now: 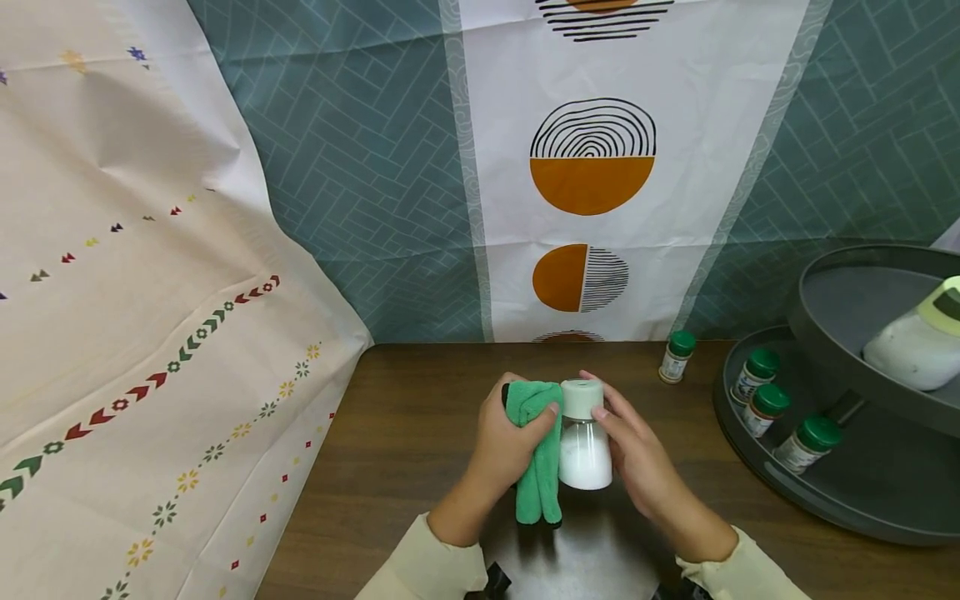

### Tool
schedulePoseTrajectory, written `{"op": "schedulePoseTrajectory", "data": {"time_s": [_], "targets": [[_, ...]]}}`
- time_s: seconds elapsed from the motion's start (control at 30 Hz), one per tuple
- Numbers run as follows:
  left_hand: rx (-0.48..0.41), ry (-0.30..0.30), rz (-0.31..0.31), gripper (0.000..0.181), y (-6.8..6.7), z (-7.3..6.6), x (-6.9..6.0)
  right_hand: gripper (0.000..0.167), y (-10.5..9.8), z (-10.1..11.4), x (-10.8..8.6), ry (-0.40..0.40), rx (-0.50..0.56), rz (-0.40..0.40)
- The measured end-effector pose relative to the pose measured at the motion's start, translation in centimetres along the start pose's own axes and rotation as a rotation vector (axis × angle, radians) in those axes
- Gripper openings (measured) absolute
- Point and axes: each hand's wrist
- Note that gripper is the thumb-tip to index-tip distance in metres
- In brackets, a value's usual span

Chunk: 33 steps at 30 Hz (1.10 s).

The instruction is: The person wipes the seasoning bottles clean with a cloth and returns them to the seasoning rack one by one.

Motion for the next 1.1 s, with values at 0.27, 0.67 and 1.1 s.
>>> {"op": "schedulePoseTrajectory", "data": {"time_s": [0.27, 0.67, 1.1], "targets": [[-0.036, -0.018, 0.006, 0.028, 0.3, 0.0, -0.2, 0.043, 0.4, -0.6, -0.3, -0.035, 0.051, -0.062], [-0.043, -0.024, 0.207, 0.028, 1.5, -0.3, -1.2, 0.039, -0.2, -0.4, 0.3, 0.079, 0.116, -0.294], [-0.014, -0.015, 0.058, 0.025, 0.8, 0.4, -0.4, 0.057, 0.3, -0.2, 0.0, 0.151, 0.07, -0.112]]}}
Point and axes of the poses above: each hand's wrist, its own x-axis towards the middle knuckle, its own y-axis out of the palm, z = x × y, and after that the axes turned 11 degrees about y, right-handed
